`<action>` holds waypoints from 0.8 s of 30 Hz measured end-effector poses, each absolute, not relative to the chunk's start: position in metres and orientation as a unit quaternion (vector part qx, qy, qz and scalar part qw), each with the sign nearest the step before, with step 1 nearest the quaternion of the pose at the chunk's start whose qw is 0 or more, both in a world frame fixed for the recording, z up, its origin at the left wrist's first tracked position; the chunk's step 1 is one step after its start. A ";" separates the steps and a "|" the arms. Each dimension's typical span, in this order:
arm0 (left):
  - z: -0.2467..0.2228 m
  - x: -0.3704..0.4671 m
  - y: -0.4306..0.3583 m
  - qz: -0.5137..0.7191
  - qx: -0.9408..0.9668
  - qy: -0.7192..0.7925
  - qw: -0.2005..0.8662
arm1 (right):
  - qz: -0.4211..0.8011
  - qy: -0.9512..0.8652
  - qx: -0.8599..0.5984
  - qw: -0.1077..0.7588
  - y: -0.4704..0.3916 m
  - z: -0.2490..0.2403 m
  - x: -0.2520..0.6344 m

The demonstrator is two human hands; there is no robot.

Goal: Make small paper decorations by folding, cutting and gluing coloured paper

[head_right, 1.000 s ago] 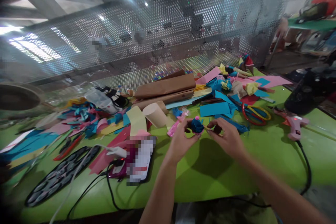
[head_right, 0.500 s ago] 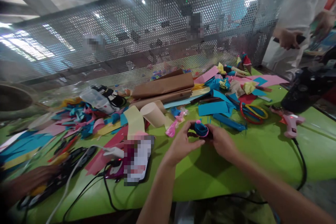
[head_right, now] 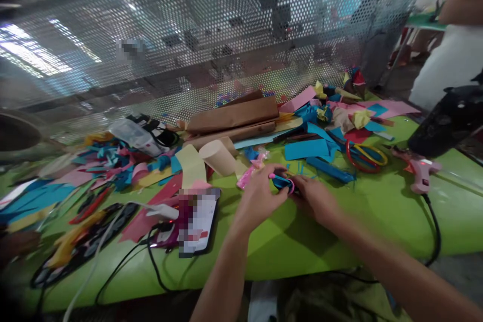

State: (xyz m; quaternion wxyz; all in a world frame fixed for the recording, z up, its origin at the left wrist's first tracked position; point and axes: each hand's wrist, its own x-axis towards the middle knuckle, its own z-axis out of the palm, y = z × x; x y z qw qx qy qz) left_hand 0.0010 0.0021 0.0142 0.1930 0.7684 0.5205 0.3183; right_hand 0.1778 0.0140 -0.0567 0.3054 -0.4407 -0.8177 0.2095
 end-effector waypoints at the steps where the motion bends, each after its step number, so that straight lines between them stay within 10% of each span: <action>1: 0.017 0.001 0.001 0.306 0.769 0.530 0.184 | 0.201 -0.820 -0.449 0.294 0.014 -0.058 0.178; 24: 0.049 0.011 -0.002 0.104 0.860 0.500 -0.013 | 0.140 -0.839 -0.449 0.273 0.016 -0.076 0.178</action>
